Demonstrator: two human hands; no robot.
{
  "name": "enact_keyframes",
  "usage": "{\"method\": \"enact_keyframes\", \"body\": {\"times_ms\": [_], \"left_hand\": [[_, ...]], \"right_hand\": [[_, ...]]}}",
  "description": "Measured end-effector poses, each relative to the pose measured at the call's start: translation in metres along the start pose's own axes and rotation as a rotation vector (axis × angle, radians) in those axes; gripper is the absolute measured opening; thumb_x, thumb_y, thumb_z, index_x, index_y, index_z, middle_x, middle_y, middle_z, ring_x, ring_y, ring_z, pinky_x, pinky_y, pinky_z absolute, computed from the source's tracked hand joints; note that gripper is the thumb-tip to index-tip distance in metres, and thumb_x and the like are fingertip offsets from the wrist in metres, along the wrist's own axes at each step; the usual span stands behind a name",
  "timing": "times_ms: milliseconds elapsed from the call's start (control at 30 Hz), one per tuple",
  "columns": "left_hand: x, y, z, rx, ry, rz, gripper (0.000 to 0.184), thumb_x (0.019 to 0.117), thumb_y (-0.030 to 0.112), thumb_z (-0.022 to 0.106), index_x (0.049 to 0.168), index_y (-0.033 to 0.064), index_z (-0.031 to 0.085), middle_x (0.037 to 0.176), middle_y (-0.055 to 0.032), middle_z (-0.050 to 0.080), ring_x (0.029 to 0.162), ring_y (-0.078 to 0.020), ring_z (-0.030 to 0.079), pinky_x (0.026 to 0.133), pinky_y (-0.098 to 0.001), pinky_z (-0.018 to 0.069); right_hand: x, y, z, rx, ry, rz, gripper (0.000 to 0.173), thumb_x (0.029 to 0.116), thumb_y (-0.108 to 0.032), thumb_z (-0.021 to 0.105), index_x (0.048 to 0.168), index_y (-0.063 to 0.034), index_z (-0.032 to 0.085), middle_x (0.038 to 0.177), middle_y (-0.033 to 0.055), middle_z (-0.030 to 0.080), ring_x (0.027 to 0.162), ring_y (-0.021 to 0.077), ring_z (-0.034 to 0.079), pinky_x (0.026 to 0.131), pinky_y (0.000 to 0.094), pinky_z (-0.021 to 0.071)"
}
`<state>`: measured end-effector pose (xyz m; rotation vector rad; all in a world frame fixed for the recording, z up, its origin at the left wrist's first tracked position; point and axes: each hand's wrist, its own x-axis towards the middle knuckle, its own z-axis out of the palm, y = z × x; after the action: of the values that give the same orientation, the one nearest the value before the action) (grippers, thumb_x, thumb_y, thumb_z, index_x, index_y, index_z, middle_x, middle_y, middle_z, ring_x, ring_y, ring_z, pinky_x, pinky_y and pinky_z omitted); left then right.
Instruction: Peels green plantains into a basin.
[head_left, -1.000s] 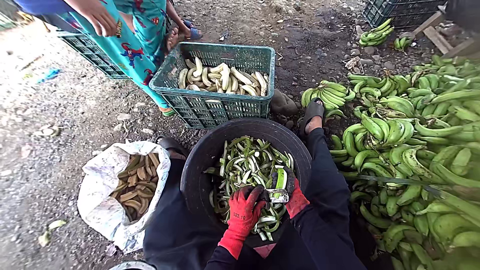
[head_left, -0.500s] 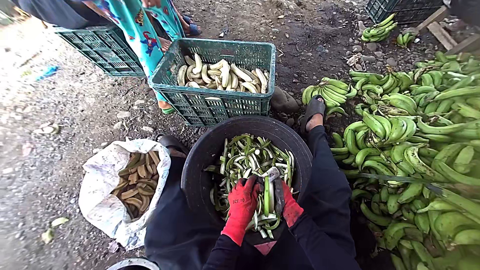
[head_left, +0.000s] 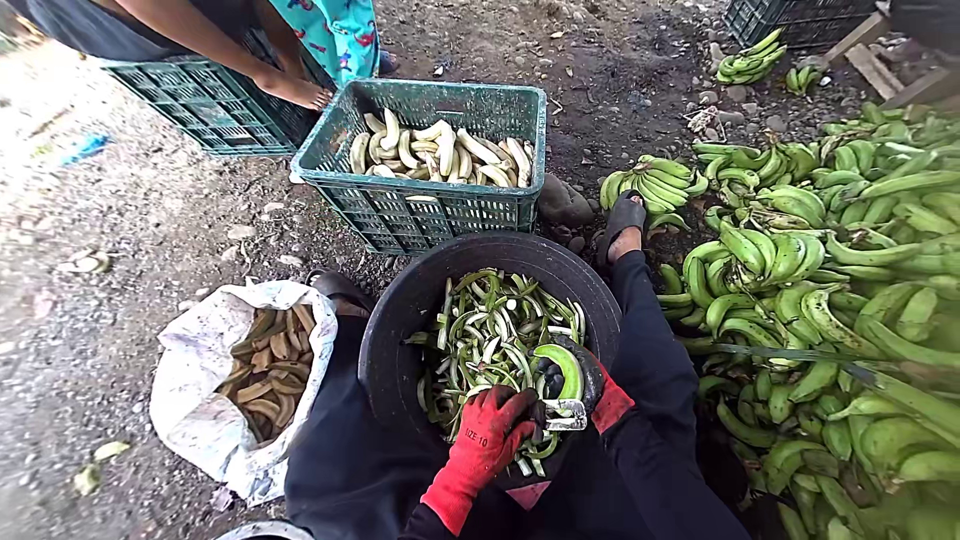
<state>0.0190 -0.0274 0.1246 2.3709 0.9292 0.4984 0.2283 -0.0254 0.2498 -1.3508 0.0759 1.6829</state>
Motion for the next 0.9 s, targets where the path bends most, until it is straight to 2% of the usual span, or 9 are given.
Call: {"method": "enact_keyframes", "body": {"times_ms": [133, 333, 567, 600, 667, 733, 767, 867, 900], "left_hand": [[0.002, -0.003, 0.001, 0.096, 0.068, 0.036, 0.039, 0.0940, 0.042, 0.060, 0.122, 0.0185, 0.075, 0.113, -0.0183, 0.072, 0.104, -0.0433, 0.069, 0.083, -0.0641, 0.0523], [0.010, 0.012, 0.018, 0.134, 0.186, -0.085, 0.040, 0.0932, 0.043, 0.059, 0.120, 0.0178, 0.076, 0.112, -0.0197, 0.071, 0.102, -0.0453, 0.069, 0.080, -0.0647, 0.0521], [0.026, 0.020, 0.016, -0.018, 0.144, -0.629, 0.039, 0.1028, 0.029, 0.057, 0.134, 0.0088, 0.067, 0.126, -0.0276, 0.064, 0.112, -0.0476, 0.064, 0.091, -0.0644, 0.0505], [0.026, 0.013, 0.016, -0.113, 0.121, -0.728, 0.040, 0.1066, 0.031, 0.052, 0.137, 0.0082, 0.063, 0.130, -0.0262, 0.062, 0.116, -0.0436, 0.063, 0.097, -0.0612, 0.0495], [0.019, 0.001, 0.018, -0.318, 0.155, -0.814, 0.044, 0.1088, 0.036, 0.046, 0.139, 0.0074, 0.061, 0.130, -0.0226, 0.063, 0.119, -0.0352, 0.062, 0.103, -0.0547, 0.0478], [0.010, -0.003, 0.019, -0.431, 0.172, -0.752, 0.045, 0.1076, 0.038, 0.045, 0.136, 0.0074, 0.062, 0.122, -0.0175, 0.066, 0.108, -0.0266, 0.065, 0.095, -0.0476, 0.0518], [0.004, -0.002, 0.018, -0.465, 0.158, -0.674, 0.045, 0.1062, 0.037, 0.046, 0.134, 0.0060, 0.063, 0.120, -0.0165, 0.066, 0.106, -0.0244, 0.065, 0.093, -0.0451, 0.0525], [-0.007, 0.002, 0.011, -0.441, 0.054, -0.340, 0.047, 0.1025, 0.041, 0.049, 0.128, 0.0071, 0.069, 0.119, -0.0140, 0.068, 0.112, -0.0241, 0.064, 0.100, -0.0447, 0.0521], [-0.009, 0.001, 0.006, -0.401, 0.003, -0.255, 0.047, 0.1028, 0.044, 0.049, 0.128, 0.0098, 0.070, 0.119, -0.0137, 0.068, 0.112, -0.0254, 0.065, 0.099, -0.0467, 0.0525]], "right_hand": [[-0.051, -0.023, 0.031, -0.254, -0.001, -0.053, 0.040, 0.1120, -0.010, 0.024, 0.128, 0.0117, 0.054, 0.098, 0.0170, 0.065, 0.077, 0.0121, 0.064, 0.081, 0.0195, 0.0504], [-0.013, 0.010, 0.009, -0.841, -0.046, -0.291, 0.031, 0.1067, -0.003, 0.043, 0.128, 0.0147, 0.057, 0.123, 0.0284, 0.063, 0.107, 0.0225, 0.064, 0.096, 0.0254, 0.0480], [-0.029, 0.011, 0.026, -0.838, 0.061, -0.249, 0.033, 0.1077, -0.001, 0.040, 0.134, 0.0124, 0.055, 0.134, 0.0254, 0.060, 0.121, 0.0220, 0.059, 0.107, 0.0275, 0.0418], [-0.007, 0.030, 0.012, -0.665, 0.028, -0.273, 0.035, 0.1102, -0.005, 0.035, 0.134, 0.0096, 0.056, 0.130, 0.0214, 0.063, 0.115, 0.0181, 0.061, 0.104, 0.0267, 0.0444], [0.064, 0.083, -0.034, -0.269, -0.172, -0.382, 0.046, 0.1129, -0.024, 0.025, 0.131, 0.0016, 0.059, 0.105, 0.0109, 0.069, 0.085, 0.0116, 0.065, 0.078, 0.0258, 0.0558], [0.087, 0.091, -0.050, -0.029, -0.245, -0.290, 0.058, 0.1121, -0.042, 0.022, 0.128, -0.0010, 0.059, 0.083, 0.0090, 0.068, 0.060, 0.0126, 0.062, 0.053, 0.0270, 0.0545], [0.075, 0.078, -0.044, -0.045, -0.178, -0.230, 0.059, 0.1120, -0.044, 0.020, 0.122, -0.0014, 0.060, 0.079, 0.0097, 0.067, 0.056, 0.0133, 0.061, 0.050, 0.0266, 0.0533], [-0.011, 0.005, 0.002, -0.393, -0.004, -0.161, 0.040, 0.1122, -0.012, 0.028, 0.133, 0.0088, 0.055, 0.109, 0.0184, 0.066, 0.090, 0.0134, 0.064, 0.088, 0.0213, 0.0500], [-0.021, -0.004, 0.008, -0.392, 0.016, -0.135, 0.038, 0.1118, -0.010, 0.029, 0.132, 0.0088, 0.055, 0.108, 0.0176, 0.066, 0.089, 0.0120, 0.064, 0.088, 0.0199, 0.0495]]}}
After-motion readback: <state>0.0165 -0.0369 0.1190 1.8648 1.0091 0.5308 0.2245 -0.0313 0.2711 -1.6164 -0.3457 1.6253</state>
